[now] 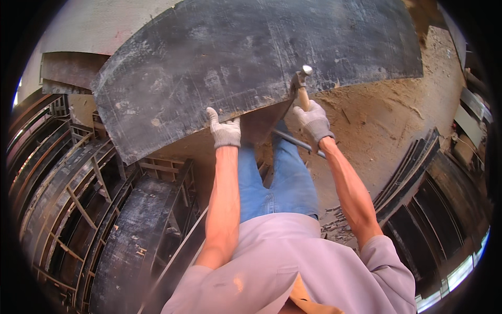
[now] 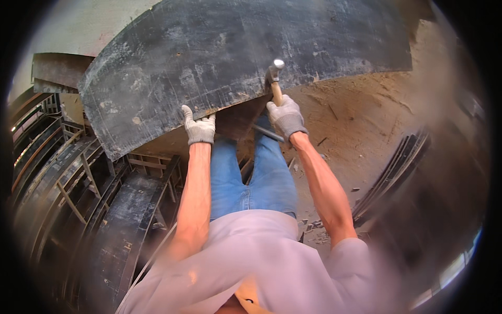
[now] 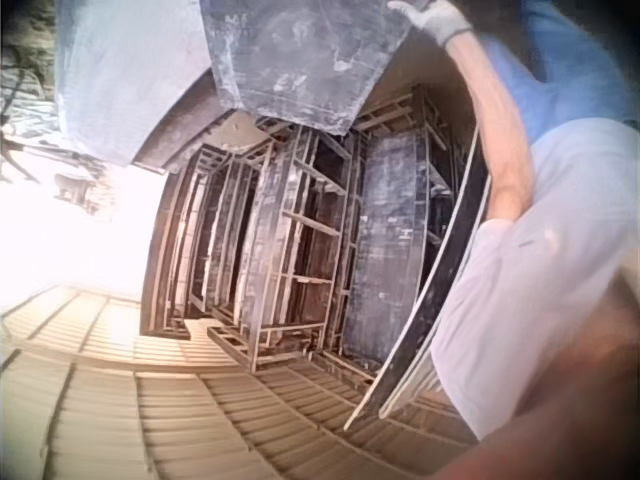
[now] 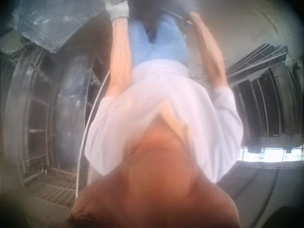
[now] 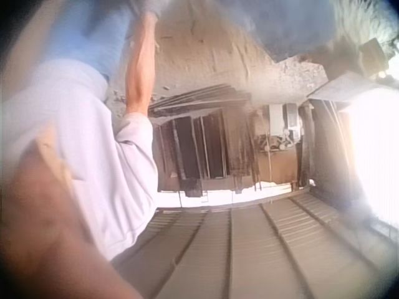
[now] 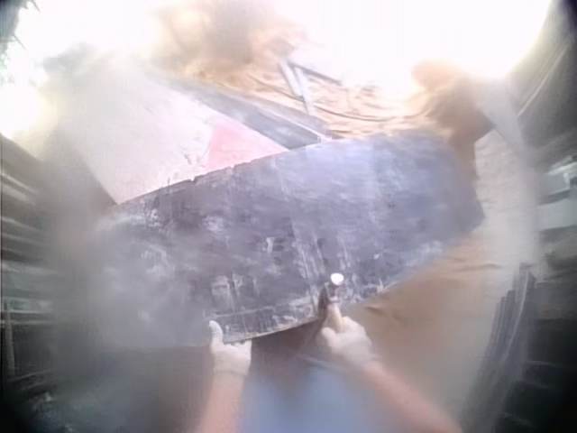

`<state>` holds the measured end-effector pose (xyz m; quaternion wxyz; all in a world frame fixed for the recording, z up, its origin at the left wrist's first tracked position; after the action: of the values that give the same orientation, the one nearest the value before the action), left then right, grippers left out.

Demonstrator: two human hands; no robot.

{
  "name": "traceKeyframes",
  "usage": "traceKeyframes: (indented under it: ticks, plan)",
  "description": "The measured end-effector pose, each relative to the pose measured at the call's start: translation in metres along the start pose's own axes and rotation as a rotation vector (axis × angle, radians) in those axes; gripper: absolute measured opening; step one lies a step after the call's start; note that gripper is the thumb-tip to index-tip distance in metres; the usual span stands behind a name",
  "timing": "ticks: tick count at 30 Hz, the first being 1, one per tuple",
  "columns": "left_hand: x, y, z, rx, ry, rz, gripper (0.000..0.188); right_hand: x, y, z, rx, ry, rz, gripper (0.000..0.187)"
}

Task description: The person uses a hammer to strike and flatten a large, dark metal sheet resting on a workbench. They repeatedly hit the sheet's surface and edges, repositioning the sheet between strikes to work on different areas.

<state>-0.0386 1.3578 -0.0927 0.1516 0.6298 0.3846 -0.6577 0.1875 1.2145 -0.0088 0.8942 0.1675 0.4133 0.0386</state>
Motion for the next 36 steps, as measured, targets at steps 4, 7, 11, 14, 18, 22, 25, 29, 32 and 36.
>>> traceKeyframes:
  ticks: [4,7,11,14,18,22,25,29,32,36]
  plan:
    - [-0.005,-0.003,-0.029,0.151,-0.183,0.016,0.065,-0.003,-0.035,-0.042,0.029,-0.261,0.158,0.037]
    - [-0.010,-0.005,-0.028,0.221,-0.254,0.011,0.061,-0.007,-0.060,-0.072,0.053,-0.435,0.191,0.031]
    - [-0.020,-0.004,-0.034,0.274,-0.263,-0.021,0.063,-0.004,-0.057,-0.097,0.338,-0.604,0.354,0.029]
    - [-0.033,-0.004,-0.030,0.257,-0.191,-0.081,0.064,-0.026,-0.031,-0.042,0.423,-0.279,0.228,0.033]
    - [-0.041,-0.004,-0.033,0.223,-0.138,-0.089,0.064,-0.051,-0.009,0.037,0.473,-0.388,0.529,0.029]
    - [-0.057,-0.001,-0.042,0.299,-0.222,-0.096,0.062,-0.066,-0.013,0.059,0.360,-0.364,0.548,0.026]
    - [-0.065,0.004,-0.045,0.311,-0.170,-0.110,0.062,-0.036,-0.058,0.041,-0.064,-0.372,0.462,0.027]
    - [-0.069,0.001,-0.049,0.294,-0.176,-0.112,0.059,-0.061,-0.042,0.065,0.234,-0.389,0.543,0.023]
    - [-0.070,0.006,-0.045,0.328,-0.195,-0.136,0.054,-0.043,-0.062,0.051,-0.111,-0.392,0.579,0.040]
    - [-0.055,0.005,-0.034,0.321,-0.098,-0.133,0.052,-0.033,-0.015,0.079,0.010,-0.235,0.480,0.030]
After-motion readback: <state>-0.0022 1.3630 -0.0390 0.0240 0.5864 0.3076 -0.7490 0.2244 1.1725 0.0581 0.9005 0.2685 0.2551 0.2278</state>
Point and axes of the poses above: each hand's wrist, its own x-axis towards the middle knuckle, its own z-axis out of the back of the hand, y = z × x, the point moved 1 cm from there along x, towards the middle knuckle, and after that the axes turned 6 degrees about -y, right-handed, at the moved point
